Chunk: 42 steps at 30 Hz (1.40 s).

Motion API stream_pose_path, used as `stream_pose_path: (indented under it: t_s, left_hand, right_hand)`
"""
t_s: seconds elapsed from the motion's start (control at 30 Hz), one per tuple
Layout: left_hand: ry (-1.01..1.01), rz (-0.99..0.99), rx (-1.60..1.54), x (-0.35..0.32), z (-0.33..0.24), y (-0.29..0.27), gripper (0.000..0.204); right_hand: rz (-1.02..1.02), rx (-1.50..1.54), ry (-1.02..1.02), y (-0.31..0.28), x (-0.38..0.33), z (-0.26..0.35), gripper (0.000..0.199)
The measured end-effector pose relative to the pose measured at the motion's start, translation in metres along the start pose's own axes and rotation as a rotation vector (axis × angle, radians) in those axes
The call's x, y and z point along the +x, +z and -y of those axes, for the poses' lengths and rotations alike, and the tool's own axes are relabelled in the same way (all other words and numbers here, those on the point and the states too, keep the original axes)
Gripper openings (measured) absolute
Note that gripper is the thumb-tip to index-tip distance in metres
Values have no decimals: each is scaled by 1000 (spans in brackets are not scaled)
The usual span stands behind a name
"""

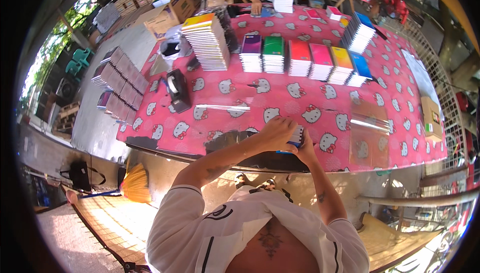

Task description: The person places small notebooks into plastic sleeves, seals them with tape from a dispenser, and stacks the packaged notebooks on a table.

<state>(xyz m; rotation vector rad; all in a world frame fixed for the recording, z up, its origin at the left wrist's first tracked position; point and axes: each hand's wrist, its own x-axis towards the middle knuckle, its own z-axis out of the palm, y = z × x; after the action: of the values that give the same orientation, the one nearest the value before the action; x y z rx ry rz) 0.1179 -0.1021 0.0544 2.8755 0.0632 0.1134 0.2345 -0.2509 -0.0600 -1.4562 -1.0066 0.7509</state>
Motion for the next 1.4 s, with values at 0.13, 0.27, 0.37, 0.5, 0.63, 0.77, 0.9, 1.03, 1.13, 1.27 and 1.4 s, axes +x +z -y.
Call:
stream_pose_path:
  t_s: [0.13, 0.27, 0.37, 0.5, 0.63, 0.77, 0.9, 1.03, 1.13, 1.27, 1.4]
  left_hand:
    - [-423, -288, -85, -77, 43, -18, 81]
    - [-1003, -596, -809, -152, 130, -34, 78]
    - [-1143, -620, -944, -208, 215, 2, 77]
    - [-1196, -575, -1042, -177, 224, 9, 86]
    - [-1194, -341, -905, -136, 236, 23, 99]
    - [-1149, -161, -559, -126, 230, 15, 109]
    - [-1064, -173, -393, -113, 214, -6, 102]
    - [-1103, -342, -537, -147, 242, 15, 97]
    - [-1064, -412, -765, -158, 253, 27, 93]
    - [-1097, -512, -1142, -167, 270, 46, 80]
    - [-936, -741, -1188, -180, 254, 45, 57]
  right_hand:
    - [-2, -346, -226, 51, 39, 51, 93]
    - [8, -457, -379, 100, 114, 22, 102]
    - [267, -834, -252, 134, 147, 20, 115]
    - [466, -1069, -49, 113, 161, 5, 139]
    - [513, -1125, -29, 110, 157, 5, 145]
    - [449, -1048, -15, 112, 159, 12, 121]
    - [82, -245, 239, 111, 155, -37, 72]
    - [-33, 201, 523, 167, 137, 11, 43]
    - [-77, 188, 477, 167, 133, 14, 43]
    - [-55, 268, 499, 167, 132, 15, 42]
    - [-14, 54, 418, 144, 119, -16, 30]
